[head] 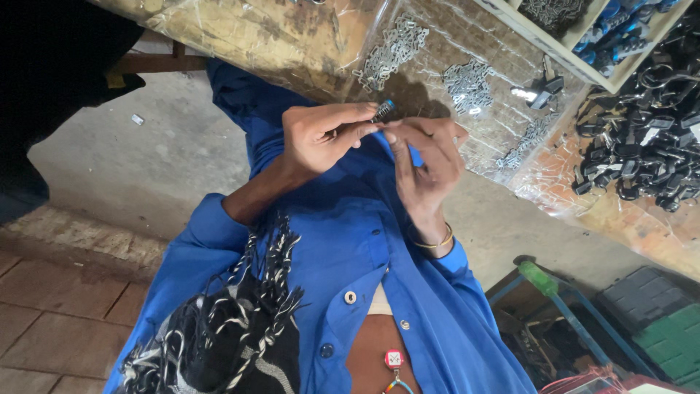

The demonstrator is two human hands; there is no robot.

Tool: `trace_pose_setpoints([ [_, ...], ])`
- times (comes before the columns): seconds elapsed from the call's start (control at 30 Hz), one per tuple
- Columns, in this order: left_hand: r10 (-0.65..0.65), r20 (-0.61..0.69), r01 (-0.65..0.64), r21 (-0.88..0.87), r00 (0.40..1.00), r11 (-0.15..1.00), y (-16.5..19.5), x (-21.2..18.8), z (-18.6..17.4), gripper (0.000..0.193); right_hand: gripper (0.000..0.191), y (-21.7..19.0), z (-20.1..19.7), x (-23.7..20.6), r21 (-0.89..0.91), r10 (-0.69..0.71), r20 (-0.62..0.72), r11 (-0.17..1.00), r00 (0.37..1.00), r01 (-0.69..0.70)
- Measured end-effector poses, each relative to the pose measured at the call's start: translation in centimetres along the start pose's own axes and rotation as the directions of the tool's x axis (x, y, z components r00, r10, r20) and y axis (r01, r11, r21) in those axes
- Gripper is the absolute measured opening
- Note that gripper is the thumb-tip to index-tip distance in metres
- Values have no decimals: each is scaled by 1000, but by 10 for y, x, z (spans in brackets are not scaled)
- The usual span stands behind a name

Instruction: The person assembles padlock cylinders at a workbench. They pick small metal parts, including springs and pins, from a compartment tray, insert them into a lock body held in their hands, and place finished lock bodies into the tray compartments, repeating the assembly cycle.

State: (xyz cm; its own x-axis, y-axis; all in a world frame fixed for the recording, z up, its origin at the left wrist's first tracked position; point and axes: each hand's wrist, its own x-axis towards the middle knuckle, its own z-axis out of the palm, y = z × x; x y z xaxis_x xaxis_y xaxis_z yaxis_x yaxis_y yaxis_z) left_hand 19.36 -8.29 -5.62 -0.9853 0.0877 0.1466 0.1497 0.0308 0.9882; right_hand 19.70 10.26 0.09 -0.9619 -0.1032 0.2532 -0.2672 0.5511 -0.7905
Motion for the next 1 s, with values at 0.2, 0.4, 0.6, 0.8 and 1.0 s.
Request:
trace_pose_setpoints([
  [0.2, 65, 15, -66, 143, 998, 987, 2, 1, -1, 24, 49, -3, 12, -7, 422, 336, -18, 856, 942, -297],
  [0.4, 221, 48, -225, 283, 974, 932, 2, 1, -5, 24, 30, -10, -1, 5, -136, 36, 41, 990, 999, -30],
  [0.6, 31, -109, -17, 128, 994, 992, 14, -4, -23, 20, 34, -7, -3, 18, -361, -104, 172, 919, 980, 161],
  [0.8, -71, -181, 88, 87, 981, 992, 23, -5, -34, 19, 31, -1, 1, 10, -425, -113, 212, 884, 971, 195],
  [1.0, -107, -172, 115, 36, 979, 993, 21, -4, -23, 24, 43, -6, 1, 12, -368, -96, 227, 913, 969, 176],
])
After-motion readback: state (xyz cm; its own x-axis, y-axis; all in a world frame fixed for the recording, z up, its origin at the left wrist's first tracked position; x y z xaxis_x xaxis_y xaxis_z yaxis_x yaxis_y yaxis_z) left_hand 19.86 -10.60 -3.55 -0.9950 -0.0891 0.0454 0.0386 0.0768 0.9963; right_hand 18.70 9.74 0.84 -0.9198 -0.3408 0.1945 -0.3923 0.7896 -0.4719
